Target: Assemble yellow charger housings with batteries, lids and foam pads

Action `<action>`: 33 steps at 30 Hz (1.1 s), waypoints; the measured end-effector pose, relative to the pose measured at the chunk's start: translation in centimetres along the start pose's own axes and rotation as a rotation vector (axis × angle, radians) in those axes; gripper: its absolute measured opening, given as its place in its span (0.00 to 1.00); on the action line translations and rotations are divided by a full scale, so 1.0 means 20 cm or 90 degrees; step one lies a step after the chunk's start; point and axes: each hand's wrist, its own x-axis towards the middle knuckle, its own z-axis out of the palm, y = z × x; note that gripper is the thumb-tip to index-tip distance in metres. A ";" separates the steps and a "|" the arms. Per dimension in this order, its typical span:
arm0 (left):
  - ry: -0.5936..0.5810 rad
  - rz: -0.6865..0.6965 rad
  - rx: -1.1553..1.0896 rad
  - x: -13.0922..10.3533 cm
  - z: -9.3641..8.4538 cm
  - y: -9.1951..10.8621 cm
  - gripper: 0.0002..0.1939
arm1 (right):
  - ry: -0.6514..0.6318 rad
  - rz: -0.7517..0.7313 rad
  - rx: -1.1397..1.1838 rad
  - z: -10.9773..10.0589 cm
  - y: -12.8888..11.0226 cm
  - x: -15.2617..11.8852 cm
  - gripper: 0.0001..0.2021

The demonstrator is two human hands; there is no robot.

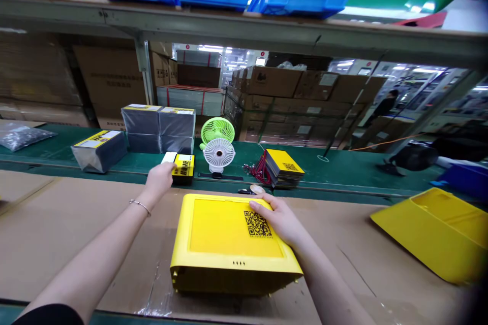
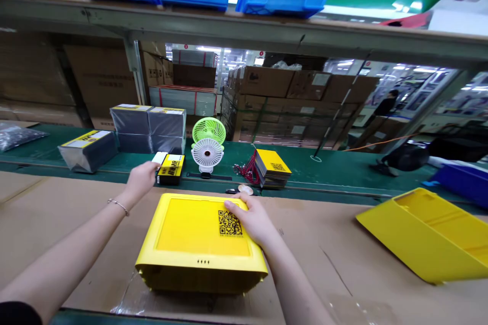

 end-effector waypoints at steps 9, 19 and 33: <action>0.121 -0.102 -0.678 -0.06 -0.48 0.53 0.18 | 0.042 -0.025 -0.015 0.01 0.00 0.00 0.14; -0.310 -0.146 -0.699 -0.47 -0.57 0.88 0.23 | 0.148 -0.248 -0.111 0.03 -0.22 -0.24 0.13; -0.524 -0.215 -1.030 -0.66 -0.48 1.03 0.17 | 0.127 -0.420 0.041 0.13 -0.41 -0.57 0.04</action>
